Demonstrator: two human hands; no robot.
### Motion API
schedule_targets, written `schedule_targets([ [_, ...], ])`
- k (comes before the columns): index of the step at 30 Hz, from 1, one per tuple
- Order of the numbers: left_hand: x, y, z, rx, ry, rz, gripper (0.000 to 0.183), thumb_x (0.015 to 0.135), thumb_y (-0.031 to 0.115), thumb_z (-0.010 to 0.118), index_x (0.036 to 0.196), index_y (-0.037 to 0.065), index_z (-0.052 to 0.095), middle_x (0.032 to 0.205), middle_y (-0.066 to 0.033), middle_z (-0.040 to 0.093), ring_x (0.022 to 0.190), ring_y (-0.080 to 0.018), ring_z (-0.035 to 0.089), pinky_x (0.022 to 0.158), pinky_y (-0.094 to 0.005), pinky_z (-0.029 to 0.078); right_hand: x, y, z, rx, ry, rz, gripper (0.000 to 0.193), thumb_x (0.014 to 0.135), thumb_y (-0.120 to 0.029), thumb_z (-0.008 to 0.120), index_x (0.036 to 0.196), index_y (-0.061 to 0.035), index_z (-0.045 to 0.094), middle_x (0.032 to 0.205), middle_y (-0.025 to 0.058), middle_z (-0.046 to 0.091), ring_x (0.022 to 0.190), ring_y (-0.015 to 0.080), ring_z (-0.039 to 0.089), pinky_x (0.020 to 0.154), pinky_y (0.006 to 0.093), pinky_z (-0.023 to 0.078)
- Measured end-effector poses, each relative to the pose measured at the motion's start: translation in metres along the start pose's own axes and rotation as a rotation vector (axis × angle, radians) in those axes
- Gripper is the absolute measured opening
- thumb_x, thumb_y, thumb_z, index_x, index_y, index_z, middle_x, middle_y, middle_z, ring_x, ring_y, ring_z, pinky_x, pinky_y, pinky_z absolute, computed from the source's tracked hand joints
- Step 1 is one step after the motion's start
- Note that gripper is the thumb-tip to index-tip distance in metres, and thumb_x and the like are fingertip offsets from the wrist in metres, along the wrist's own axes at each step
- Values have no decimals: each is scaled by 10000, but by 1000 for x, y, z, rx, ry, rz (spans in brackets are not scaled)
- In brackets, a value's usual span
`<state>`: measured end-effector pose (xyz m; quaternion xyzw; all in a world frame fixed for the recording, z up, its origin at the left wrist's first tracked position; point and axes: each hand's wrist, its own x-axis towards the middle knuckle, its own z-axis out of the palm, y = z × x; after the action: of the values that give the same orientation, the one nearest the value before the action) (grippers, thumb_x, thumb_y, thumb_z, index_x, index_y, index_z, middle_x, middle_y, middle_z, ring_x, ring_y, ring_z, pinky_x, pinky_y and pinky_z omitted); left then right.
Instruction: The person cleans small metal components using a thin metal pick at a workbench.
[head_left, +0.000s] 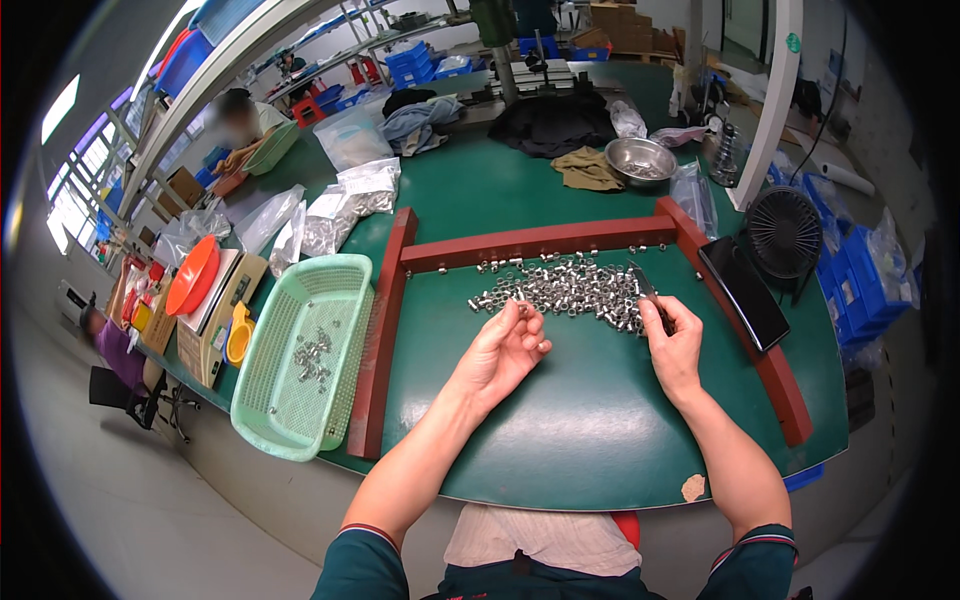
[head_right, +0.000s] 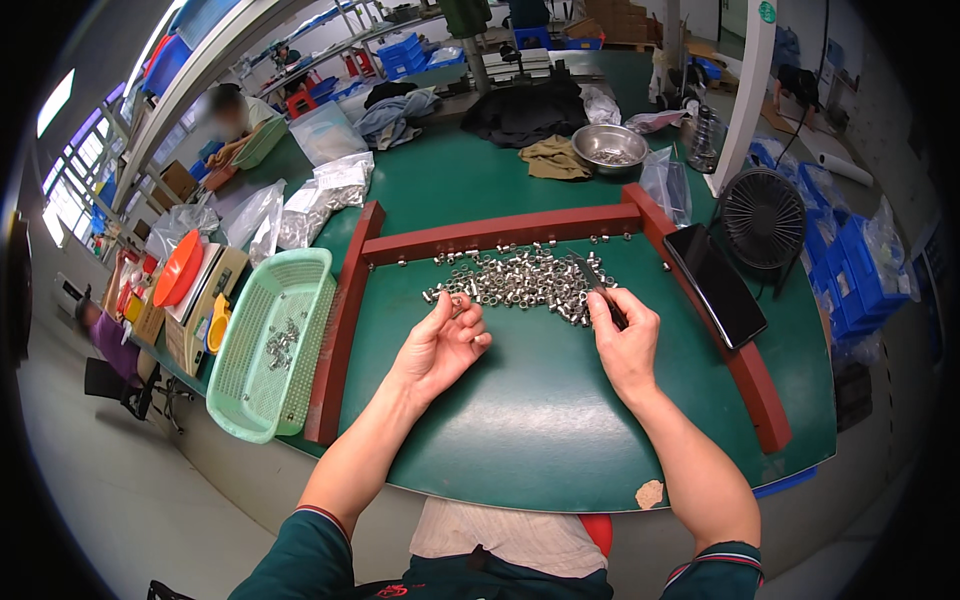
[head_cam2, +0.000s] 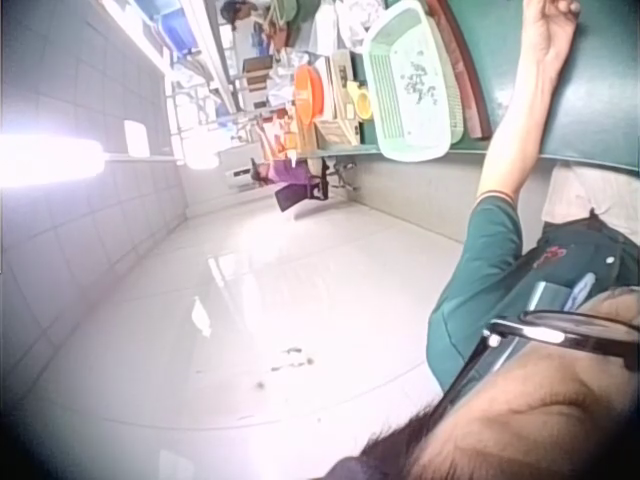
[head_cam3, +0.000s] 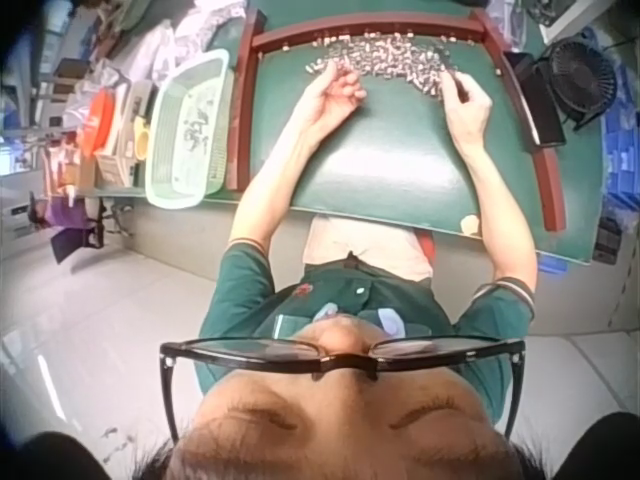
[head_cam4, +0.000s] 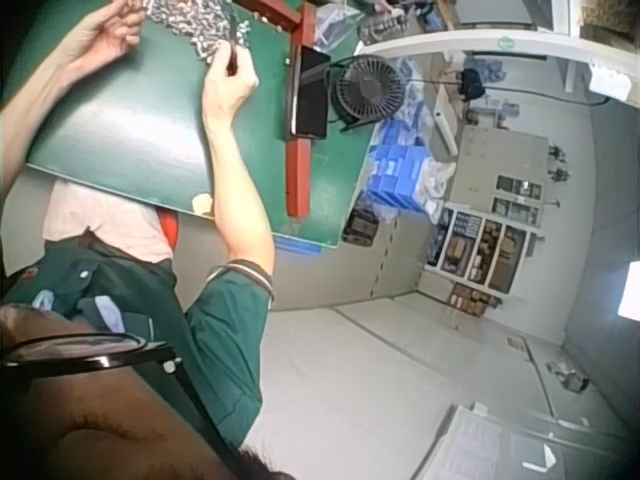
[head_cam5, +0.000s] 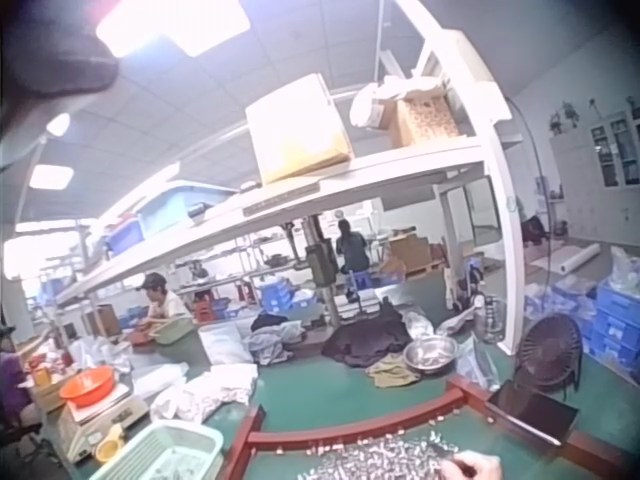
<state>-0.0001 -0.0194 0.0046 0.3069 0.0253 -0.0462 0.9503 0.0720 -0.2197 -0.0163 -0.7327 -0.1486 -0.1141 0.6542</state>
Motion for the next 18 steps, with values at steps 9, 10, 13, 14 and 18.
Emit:
schedule_targets([
  [9, 1, 0, -6, -48, -15, -37, 263, 858, 345, 501, 836, 85, 533, 740, -13, 492, 621, -89, 449, 699, -273, 408, 0, 0, 0, 4, -5, 24, 137, 807, -99, 581, 753, 27, 578, 567, -46, 454, 510, 18, 366, 440, 195, 289],
  [10, 1, 0, -6, -50, -11, -44, 270, 859, 351, 496, 828, 85, 531, 736, -12, 489, 621, -91, 449, 697, -274, 408, 0, 1, 0, 0, -7, 27, 137, 807, -100, 582, 752, 25, 578, 567, -48, 452, 510, 18, 364, 440, 195, 287],
  [13, 2, 0, -7, -53, 2, -54, 283, 861, 363, 487, 814, 87, 526, 730, -11, 487, 621, -94, 448, 693, -275, 409, 1, 2, 0, 6, -4, 25, 141, 809, -106, 581, 753, 24, 578, 565, -49, 448, 510, 17, 361, 439, 194, 285],
  [14, 2, -1, -7, -52, 8, -58, 287, 861, 368, 484, 808, 89, 524, 728, -11, 488, 620, -96, 448, 691, -275, 409, 1, 2, 0, 6, -5, 26, 141, 809, -106, 581, 753, 24, 578, 565, -49, 448, 510, 17, 361, 439, 194, 285],
  [18, 1, 0, -6, -46, 24, -60, 287, 861, 370, 486, 800, 92, 522, 725, -10, 490, 617, -97, 446, 687, -273, 408, 1, 2, 0, 4, -11, 37, 143, 809, -108, 581, 753, 23, 577, 566, -49, 449, 510, 17, 363, 441, 193, 287],
])
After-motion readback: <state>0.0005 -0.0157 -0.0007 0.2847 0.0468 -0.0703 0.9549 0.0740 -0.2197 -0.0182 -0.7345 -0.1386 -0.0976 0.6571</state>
